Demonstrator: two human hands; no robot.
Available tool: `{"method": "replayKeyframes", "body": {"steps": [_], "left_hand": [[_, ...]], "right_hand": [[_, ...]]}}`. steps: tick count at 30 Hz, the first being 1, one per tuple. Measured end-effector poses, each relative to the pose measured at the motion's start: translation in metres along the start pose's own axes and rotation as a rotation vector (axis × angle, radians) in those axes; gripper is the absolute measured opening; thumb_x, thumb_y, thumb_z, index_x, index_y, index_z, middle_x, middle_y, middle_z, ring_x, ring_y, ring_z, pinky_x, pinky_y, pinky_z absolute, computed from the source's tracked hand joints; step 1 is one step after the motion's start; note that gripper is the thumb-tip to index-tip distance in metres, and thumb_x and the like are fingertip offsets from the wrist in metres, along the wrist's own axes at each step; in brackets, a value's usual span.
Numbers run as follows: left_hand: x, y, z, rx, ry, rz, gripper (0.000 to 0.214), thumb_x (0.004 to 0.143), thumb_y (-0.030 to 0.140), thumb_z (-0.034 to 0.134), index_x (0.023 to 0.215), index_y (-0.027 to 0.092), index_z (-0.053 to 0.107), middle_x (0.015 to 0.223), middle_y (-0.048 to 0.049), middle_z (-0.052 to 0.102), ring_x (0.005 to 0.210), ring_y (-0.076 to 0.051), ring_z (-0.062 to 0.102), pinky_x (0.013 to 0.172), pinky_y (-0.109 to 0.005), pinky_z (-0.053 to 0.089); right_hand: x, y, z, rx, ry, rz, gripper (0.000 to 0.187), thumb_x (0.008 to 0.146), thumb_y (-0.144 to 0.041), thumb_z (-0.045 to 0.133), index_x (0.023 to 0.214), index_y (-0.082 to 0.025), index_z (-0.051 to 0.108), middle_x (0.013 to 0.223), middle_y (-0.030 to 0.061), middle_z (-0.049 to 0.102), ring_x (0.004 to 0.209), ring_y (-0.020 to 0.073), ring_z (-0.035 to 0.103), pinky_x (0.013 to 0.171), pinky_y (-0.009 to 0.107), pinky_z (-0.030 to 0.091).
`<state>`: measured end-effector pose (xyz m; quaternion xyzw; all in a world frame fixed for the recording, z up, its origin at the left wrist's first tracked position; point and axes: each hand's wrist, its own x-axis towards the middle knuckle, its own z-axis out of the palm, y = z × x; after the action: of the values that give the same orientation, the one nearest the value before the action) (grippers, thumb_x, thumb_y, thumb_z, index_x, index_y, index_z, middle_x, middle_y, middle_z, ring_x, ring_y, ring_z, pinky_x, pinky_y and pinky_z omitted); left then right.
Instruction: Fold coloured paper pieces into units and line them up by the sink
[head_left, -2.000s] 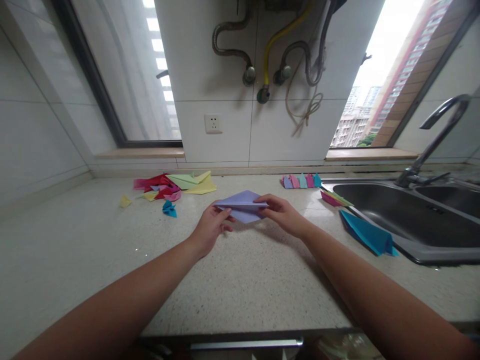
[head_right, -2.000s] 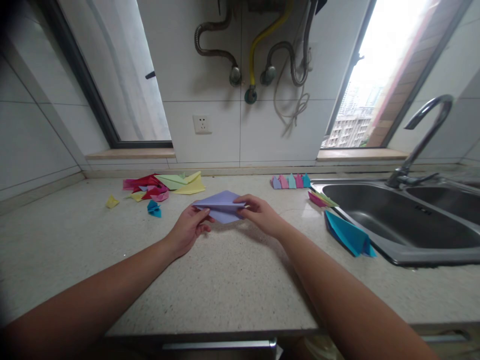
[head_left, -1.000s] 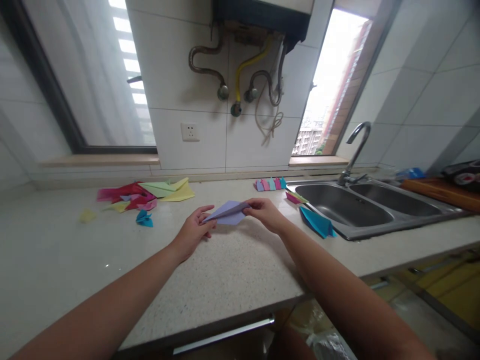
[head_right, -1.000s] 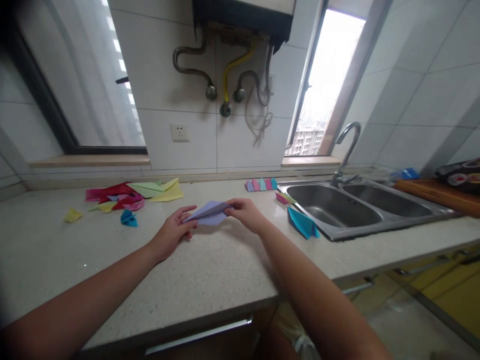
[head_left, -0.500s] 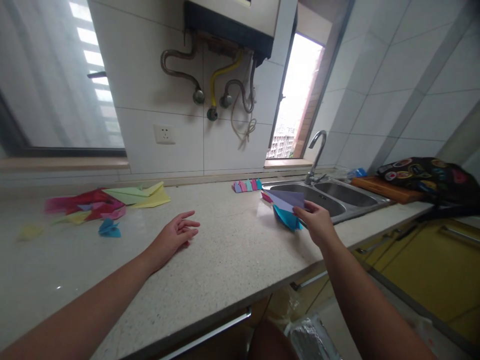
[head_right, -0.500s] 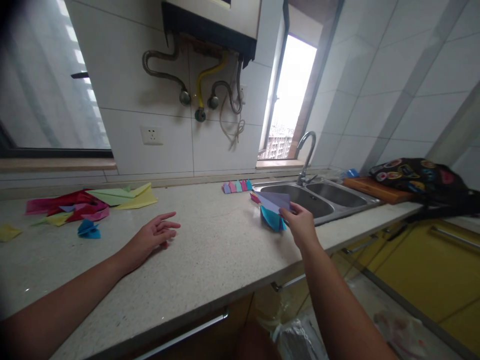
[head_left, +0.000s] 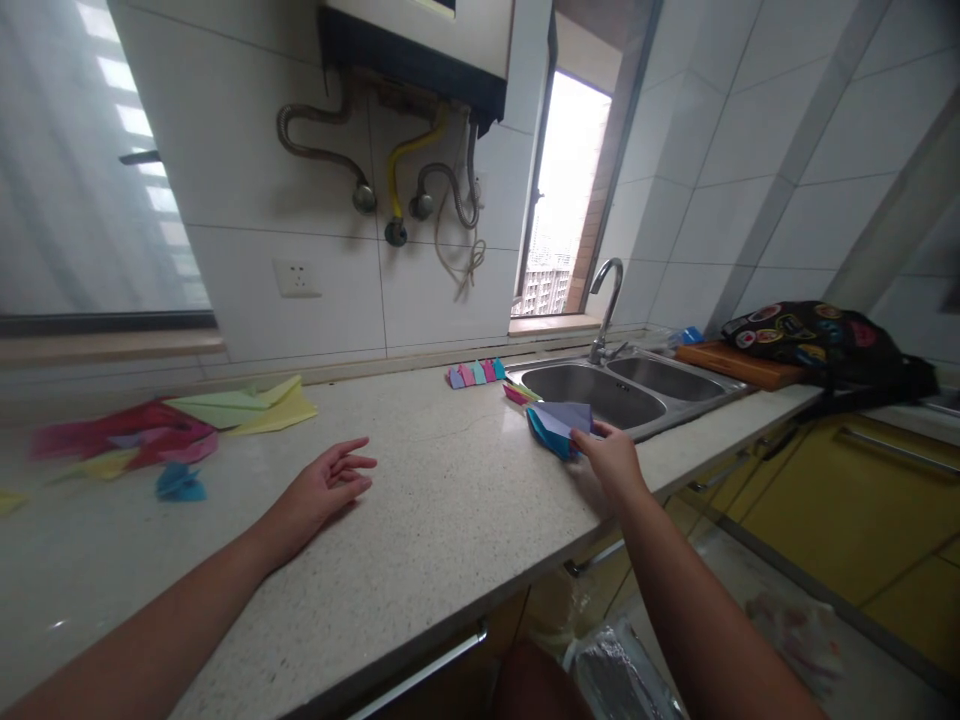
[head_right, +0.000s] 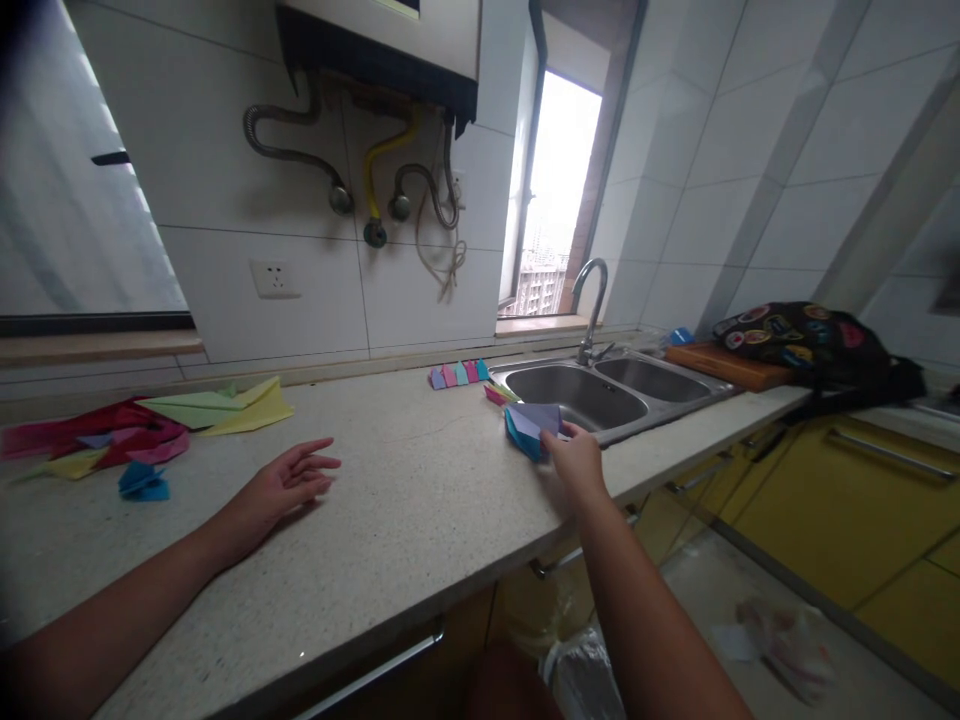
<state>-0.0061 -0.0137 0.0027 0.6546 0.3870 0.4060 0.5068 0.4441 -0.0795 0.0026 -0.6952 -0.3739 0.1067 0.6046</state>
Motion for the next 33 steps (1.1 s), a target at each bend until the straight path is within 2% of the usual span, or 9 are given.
{"method": "replayKeyframes", "body": {"steps": [5, 9, 14, 18, 24, 29, 33], "left_hand": [[0.001, 0.0, 0.0, 0.001, 0.003, -0.006, 0.064, 0.076, 0.038, 0.075, 0.134, 0.023, 0.053, 0.121, -0.0122, 0.065, 0.091, -0.019, 0.064, 0.076, -0.032, 0.052], [0.001, -0.002, -0.001, -0.005, -0.007, -0.024, 0.063, 0.078, 0.039, 0.074, 0.135, 0.024, 0.052, 0.121, -0.0119, 0.065, 0.09, -0.019, 0.063, 0.074, -0.031, 0.051], [0.003, -0.005, -0.002, 0.013, -0.016, -0.017, 0.058, 0.079, 0.04, 0.073, 0.132, 0.022, 0.056, 0.121, -0.0111, 0.064, 0.088, -0.017, 0.06, 0.073, -0.029, 0.049], [0.003, -0.006, -0.002, 0.025, -0.023, -0.004, 0.054, 0.08, 0.04, 0.072, 0.129, 0.021, 0.059, 0.119, -0.0109, 0.064, 0.076, -0.013, 0.055, 0.067, -0.028, 0.046], [0.005, -0.009, -0.004, 0.042, -0.055, -0.014, 0.05, 0.084, 0.041, 0.067, 0.129, 0.021, 0.058, 0.118, -0.0099, 0.063, 0.074, -0.013, 0.054, 0.064, -0.026, 0.042], [0.006, -0.01, -0.004, 0.082, -0.061, -0.038, 0.05, 0.083, 0.04, 0.066, 0.128, 0.019, 0.059, 0.119, -0.0112, 0.064, 0.074, -0.013, 0.054, 0.062, -0.026, 0.041], [0.006, -0.01, -0.004, 0.096, -0.07, -0.03, 0.048, 0.084, 0.039, 0.063, 0.128, 0.019, 0.059, 0.119, -0.0117, 0.064, 0.075, -0.014, 0.053, 0.063, -0.027, 0.04]], "right_hand": [[0.003, -0.001, 0.004, -0.098, -0.039, -0.043, 0.05, 0.074, -0.033, 0.071, 0.117, -0.009, 0.069, 0.071, 0.0112, 0.075, 0.068, 0.0278, 0.073, 0.06, 0.033, 0.056], [0.005, -0.004, 0.008, -0.227, -0.053, -0.082, 0.054, 0.079, -0.041, 0.066, 0.122, -0.008, 0.067, 0.074, 0.0127, 0.075, 0.066, 0.0273, 0.072, 0.061, 0.033, 0.053], [0.007, -0.001, 0.013, -0.591, -0.052, -0.272, 0.048, 0.085, -0.043, 0.058, 0.115, -0.007, 0.071, 0.099, 0.021, 0.074, 0.093, 0.0323, 0.07, 0.081, 0.038, 0.051], [0.011, 0.007, 0.016, -0.711, -0.051, -0.379, 0.04, 0.089, -0.035, 0.052, 0.106, -0.006, 0.073, 0.107, 0.0233, 0.07, 0.107, 0.0323, 0.062, 0.094, 0.039, 0.046], [0.012, 0.008, 0.019, -0.711, -0.031, -0.368, 0.039, 0.095, -0.032, 0.042, 0.101, -0.01, 0.073, 0.106, 0.0192, 0.064, 0.103, 0.027, 0.062, 0.092, 0.036, 0.045], [0.009, -0.002, 0.02, -0.795, -0.028, -0.213, 0.043, 0.099, -0.038, 0.034, 0.105, -0.017, 0.072, 0.12, 0.0129, 0.056, 0.094, 0.0211, 0.063, 0.084, 0.032, 0.044], [0.008, -0.009, 0.021, -0.822, -0.022, -0.189, 0.047, 0.1, -0.042, 0.03, 0.11, -0.02, 0.071, 0.124, 0.011, 0.053, 0.093, 0.0213, 0.063, 0.08, 0.032, 0.043]]}}
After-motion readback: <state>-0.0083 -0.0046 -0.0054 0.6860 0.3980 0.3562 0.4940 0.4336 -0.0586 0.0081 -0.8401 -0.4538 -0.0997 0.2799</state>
